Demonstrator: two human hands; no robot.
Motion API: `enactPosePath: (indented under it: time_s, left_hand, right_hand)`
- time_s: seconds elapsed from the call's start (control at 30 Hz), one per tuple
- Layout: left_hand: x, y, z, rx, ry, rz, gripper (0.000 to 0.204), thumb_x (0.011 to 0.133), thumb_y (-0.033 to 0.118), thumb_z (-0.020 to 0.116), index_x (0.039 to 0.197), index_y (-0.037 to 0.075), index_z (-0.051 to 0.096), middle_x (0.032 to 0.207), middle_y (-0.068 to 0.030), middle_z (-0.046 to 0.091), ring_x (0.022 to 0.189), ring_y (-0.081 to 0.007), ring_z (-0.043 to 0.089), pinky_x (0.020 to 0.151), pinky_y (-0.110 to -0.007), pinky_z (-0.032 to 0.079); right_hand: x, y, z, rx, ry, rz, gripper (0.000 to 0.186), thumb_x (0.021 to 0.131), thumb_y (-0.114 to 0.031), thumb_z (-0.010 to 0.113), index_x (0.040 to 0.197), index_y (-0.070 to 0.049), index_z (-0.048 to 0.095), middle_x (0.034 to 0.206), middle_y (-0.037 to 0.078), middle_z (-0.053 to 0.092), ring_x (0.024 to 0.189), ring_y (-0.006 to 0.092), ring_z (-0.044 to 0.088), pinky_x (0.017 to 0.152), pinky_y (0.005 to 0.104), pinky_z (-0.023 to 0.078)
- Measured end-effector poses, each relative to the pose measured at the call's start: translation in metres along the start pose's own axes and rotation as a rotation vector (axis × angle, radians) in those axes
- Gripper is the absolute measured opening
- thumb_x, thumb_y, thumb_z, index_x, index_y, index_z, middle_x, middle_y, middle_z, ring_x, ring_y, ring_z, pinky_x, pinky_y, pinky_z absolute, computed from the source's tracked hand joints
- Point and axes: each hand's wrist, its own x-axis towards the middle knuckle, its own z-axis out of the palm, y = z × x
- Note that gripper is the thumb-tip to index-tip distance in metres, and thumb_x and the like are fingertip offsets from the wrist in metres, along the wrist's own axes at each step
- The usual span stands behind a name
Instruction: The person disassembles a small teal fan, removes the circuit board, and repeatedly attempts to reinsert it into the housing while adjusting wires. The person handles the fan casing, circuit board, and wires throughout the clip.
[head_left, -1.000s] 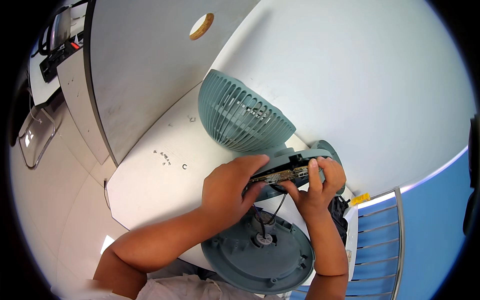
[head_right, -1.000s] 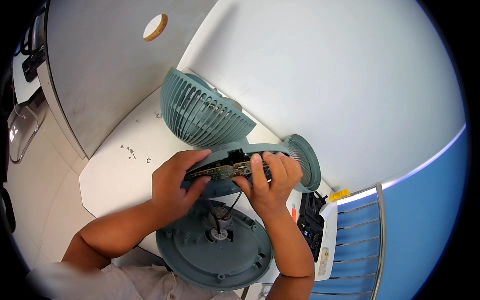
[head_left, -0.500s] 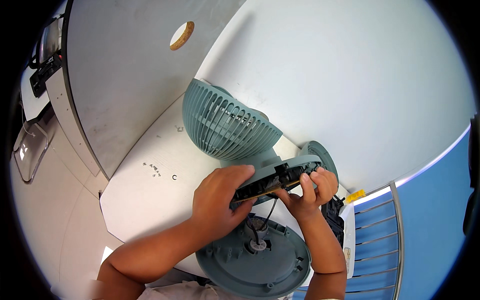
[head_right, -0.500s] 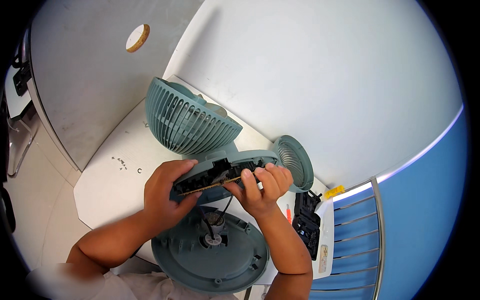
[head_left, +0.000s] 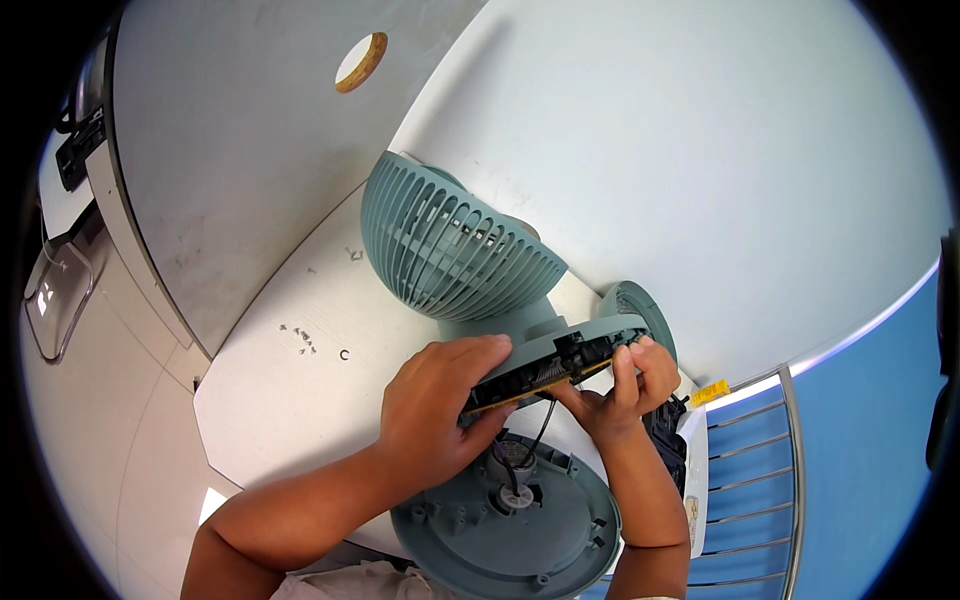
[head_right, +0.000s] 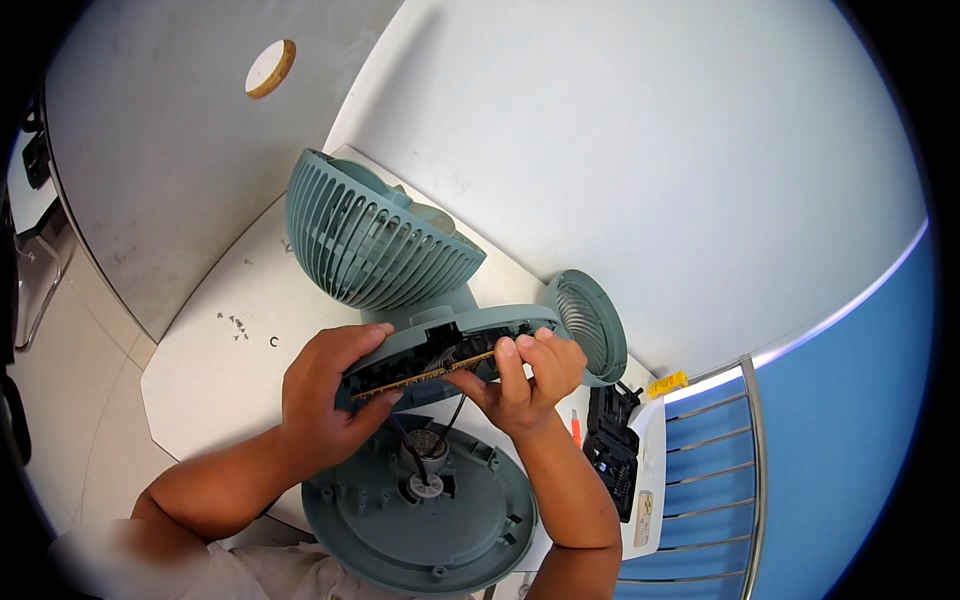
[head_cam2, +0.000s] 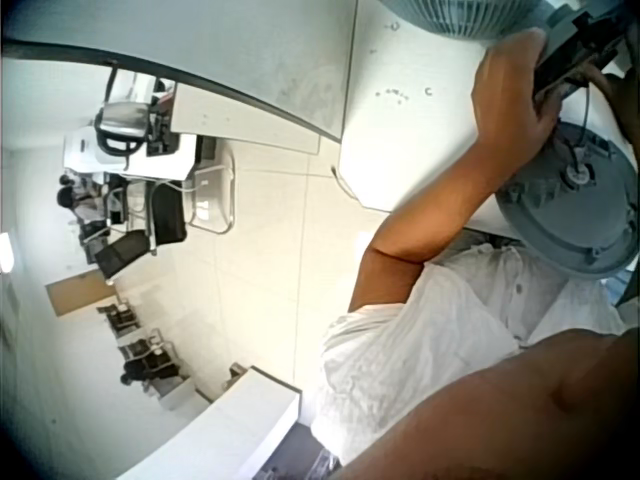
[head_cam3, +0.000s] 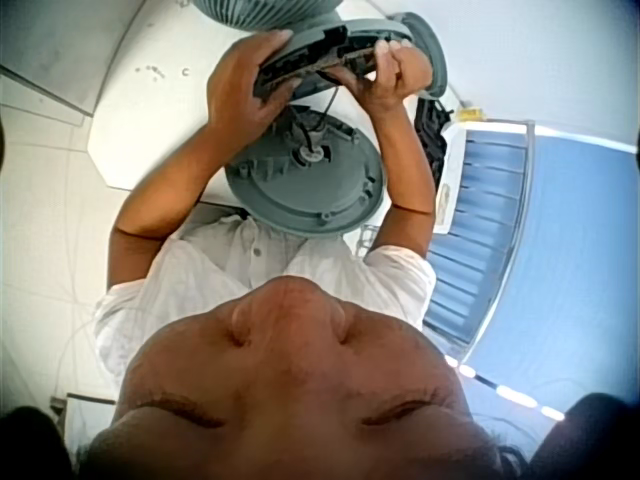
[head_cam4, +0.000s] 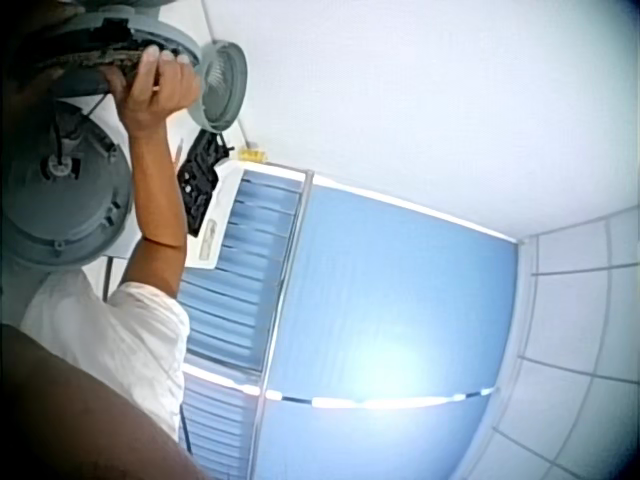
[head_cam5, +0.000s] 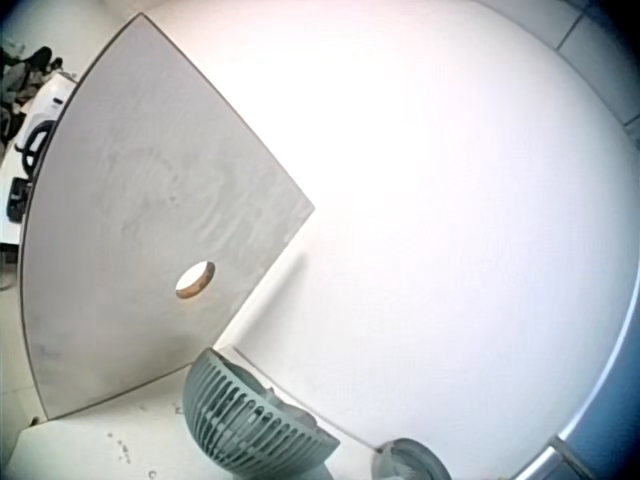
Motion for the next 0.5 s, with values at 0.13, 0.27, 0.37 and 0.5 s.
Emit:
enactPosePath:
  time_s: [0.13, 0.27, 0.37, 0.5]
  left_hand:
    - [0.0001, -0.0005, -0.0007, -0.010, -0.003, -0.003, 0.054, 0.072, 0.011, 0.075, 0.121, 0.005, 0.052, 0.111, -0.0125, 0.061, 0.094, -0.0310, 0.060, 0.079, -0.040, 0.048]
    - [-0.0007, -0.0002, -0.0036, 0.005, -0.032, 0.003, 0.060, 0.066, 0.002, 0.077, 0.121, 0.002, 0.052, 0.114, -0.0175, 0.062, 0.098, -0.0325, 0.062, 0.084, -0.037, 0.050]
    - [-0.0011, 0.0003, -0.0034, 0.009, -0.041, -0.007, 0.059, 0.068, 0.006, 0.077, 0.121, 0.003, 0.052, 0.115, -0.0150, 0.061, 0.098, -0.0320, 0.061, 0.082, -0.039, 0.049]
    - [-0.0024, -0.0017, -0.0021, -0.013, -0.031, -0.001, 0.058, 0.071, 0.012, 0.075, 0.123, 0.006, 0.051, 0.117, -0.0107, 0.060, 0.097, -0.0312, 0.059, 0.080, -0.041, 0.047]
  right_hand:
    - [0.0015, -0.0008, -0.0005, 0.009, -0.014, 0.011, 0.065, 0.076, -0.053, 0.072, 0.120, -0.011, 0.049, 0.111, 0.008, 0.045, 0.097, 0.0262, 0.047, 0.074, 0.0382, 0.039]
    - [0.0020, -0.0018, -0.0035, 0.002, -0.040, 0.017, 0.068, 0.074, -0.054, 0.074, 0.120, -0.011, 0.049, 0.112, 0.008, 0.044, 0.097, 0.0263, 0.046, 0.074, 0.0383, 0.039]
    - [-0.0009, -0.0025, -0.0060, -0.016, -0.037, 0.024, 0.069, 0.074, -0.055, 0.074, 0.121, -0.011, 0.048, 0.111, 0.008, 0.043, 0.098, 0.0265, 0.046, 0.074, 0.0391, 0.039]
    - [-0.0024, -0.0040, -0.0070, -0.027, -0.046, 0.027, 0.071, 0.074, -0.055, 0.074, 0.122, -0.010, 0.047, 0.112, 0.009, 0.042, 0.100, 0.0270, 0.045, 0.077, 0.0402, 0.039]
